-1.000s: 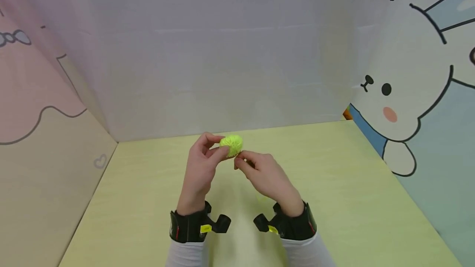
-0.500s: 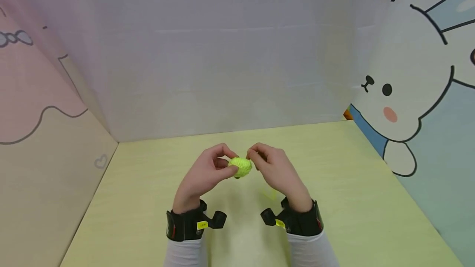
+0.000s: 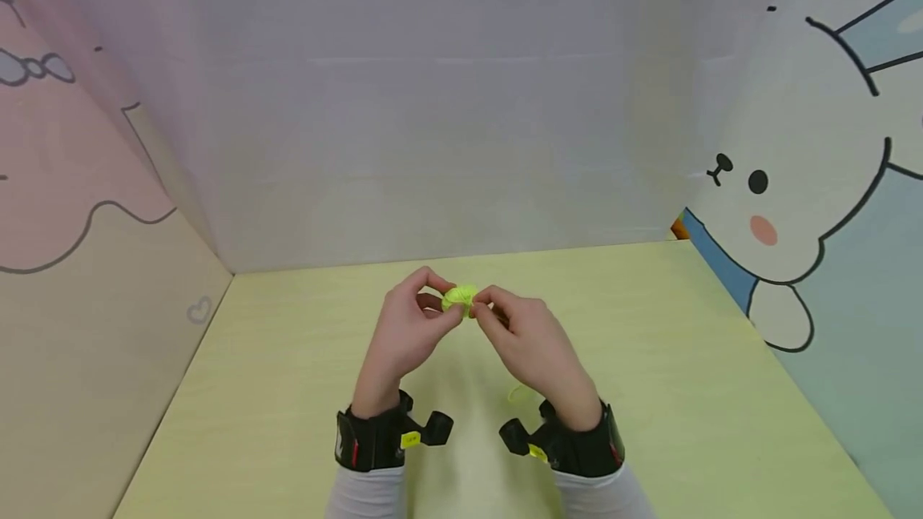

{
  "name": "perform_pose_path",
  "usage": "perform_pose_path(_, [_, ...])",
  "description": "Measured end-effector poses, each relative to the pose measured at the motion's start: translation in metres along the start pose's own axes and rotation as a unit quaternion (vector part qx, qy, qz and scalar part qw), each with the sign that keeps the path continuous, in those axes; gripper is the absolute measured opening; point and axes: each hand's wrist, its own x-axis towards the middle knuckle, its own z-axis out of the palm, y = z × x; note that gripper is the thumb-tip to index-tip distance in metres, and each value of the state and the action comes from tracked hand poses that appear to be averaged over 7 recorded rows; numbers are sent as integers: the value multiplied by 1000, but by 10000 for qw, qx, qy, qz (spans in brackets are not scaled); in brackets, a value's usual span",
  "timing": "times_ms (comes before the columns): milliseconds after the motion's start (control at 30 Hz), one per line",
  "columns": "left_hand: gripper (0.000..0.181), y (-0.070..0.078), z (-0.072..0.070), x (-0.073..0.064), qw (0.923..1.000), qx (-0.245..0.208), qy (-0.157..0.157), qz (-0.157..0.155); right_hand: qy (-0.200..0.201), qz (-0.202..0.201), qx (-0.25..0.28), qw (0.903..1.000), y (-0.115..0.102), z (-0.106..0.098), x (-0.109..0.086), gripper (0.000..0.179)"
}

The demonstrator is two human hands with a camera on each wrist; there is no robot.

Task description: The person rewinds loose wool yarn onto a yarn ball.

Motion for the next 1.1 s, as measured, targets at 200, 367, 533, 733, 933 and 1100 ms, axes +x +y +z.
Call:
perform_pose_path(200, [19,5,3,0,9961,-755,443,51,-55,-52,-72,9999,-1,4,0,14])
perform_pose_path(367, [20,8,7,1,9868,-1483,599,256,-188,-47,-40,9998,0,7,0,16])
perform_pose_path(533, [23,8,3,0,9719,-2241,560,463,-653,108,39,9978,2,9,2,18])
perform_pose_path(733, [19,7,-16,-4,9650,-2559,21,580,-991,273,237,9944,9,7,5,18])
perform_pose_path(933, [17,3,-31,-8,9565,-2286,-1739,515,-737,426,425,9955,17,-2,6,16])
perform_pose_path(1100, [16,-3,-28,-6,9556,-1470,-2545,212,-400,461,497,9969,15,-8,3,18])
